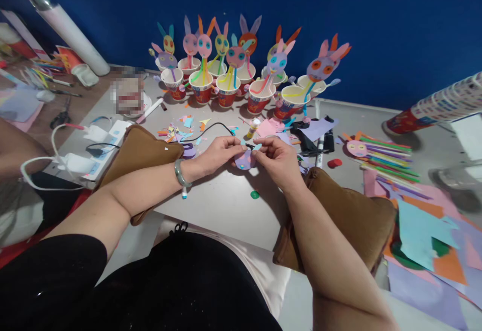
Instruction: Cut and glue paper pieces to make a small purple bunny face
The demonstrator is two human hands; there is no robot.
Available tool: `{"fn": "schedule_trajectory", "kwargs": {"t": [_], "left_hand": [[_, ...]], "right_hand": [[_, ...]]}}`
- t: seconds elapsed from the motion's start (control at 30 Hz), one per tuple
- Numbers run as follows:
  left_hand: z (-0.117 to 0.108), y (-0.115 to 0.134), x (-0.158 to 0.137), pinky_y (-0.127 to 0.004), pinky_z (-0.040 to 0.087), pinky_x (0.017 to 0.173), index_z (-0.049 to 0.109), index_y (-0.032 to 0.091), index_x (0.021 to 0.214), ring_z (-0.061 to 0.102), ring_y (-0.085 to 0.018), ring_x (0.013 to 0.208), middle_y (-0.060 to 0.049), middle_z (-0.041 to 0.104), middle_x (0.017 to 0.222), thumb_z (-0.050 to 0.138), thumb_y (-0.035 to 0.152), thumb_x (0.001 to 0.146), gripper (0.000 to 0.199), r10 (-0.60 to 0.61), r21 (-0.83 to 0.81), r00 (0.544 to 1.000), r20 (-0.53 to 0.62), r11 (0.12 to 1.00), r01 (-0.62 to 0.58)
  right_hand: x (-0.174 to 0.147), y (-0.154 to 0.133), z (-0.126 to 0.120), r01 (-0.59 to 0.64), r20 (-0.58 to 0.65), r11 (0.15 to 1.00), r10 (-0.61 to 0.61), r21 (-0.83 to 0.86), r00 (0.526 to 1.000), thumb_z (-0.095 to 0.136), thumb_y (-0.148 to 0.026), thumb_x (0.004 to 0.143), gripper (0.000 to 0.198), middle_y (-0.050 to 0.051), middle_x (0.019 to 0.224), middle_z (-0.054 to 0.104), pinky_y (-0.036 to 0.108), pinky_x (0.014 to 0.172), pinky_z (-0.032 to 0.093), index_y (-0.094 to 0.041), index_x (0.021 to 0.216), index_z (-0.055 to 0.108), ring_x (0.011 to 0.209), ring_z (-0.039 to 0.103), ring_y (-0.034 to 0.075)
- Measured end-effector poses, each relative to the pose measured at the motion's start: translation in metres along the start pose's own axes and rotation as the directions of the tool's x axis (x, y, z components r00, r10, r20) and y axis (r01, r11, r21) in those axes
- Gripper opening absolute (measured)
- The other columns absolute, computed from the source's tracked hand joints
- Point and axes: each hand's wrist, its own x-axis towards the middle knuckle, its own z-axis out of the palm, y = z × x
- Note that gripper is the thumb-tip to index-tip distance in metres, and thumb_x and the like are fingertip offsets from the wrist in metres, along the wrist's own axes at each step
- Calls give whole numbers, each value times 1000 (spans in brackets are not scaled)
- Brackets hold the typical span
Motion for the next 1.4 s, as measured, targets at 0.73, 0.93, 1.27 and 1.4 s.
{"fn": "schedule_trajectory", "kwargs": {"t": [0.73, 0.93, 1.27, 1.4], "left_hand": [[-2, -8, 2, -18, 39, 53, 56, 14, 74, 51, -4, 52, 5, 54, 61, 67, 23, 88, 20, 22, 23, 1000, 21, 999, -23], [-6, -7, 9, -22, 45, 72, 59, 16, 86, 55, -8, 75, 1, 61, 80, 64, 39, 92, 24, 245, 68, 963, -113, 969, -238], [-5, -8, 0, -26, 46, 69, 58, 18, 73, 55, -11, 70, 0, 60, 71, 53, 59, 96, 48, 535, 202, 844, -47, 832, -516], [-5, -10, -8, -25, 42, 63, 56, 18, 69, 52, -10, 63, 0, 58, 66, 47, 53, 100, 48, 608, 349, 788, 103, 719, -601]], "right_hand": [[-1, 0, 1, -22, 8, 1000, 22, -6, 1000, 81, -31, 70, 36, -2, 64, 67, 24, 55, 50, -17, 101, 70, 57, 65, 13], [-1, 2, -3, -110, 141, 994, 108, 6, 984, 82, -34, 70, 39, -3, 63, 66, 27, 57, 51, -18, 102, 68, 57, 65, 14], [-14, 10, 14, 213, 395, 887, -37, -411, 918, 65, -34, 82, 30, 0, 69, 68, 27, 59, 45, -18, 107, 70, 59, 60, 15], [-7, 8, -7, 309, 265, 605, -163, -734, 950, 62, -43, 89, 30, 5, 78, 75, 29, 63, 42, -20, 105, 74, 65, 65, 19]]}}
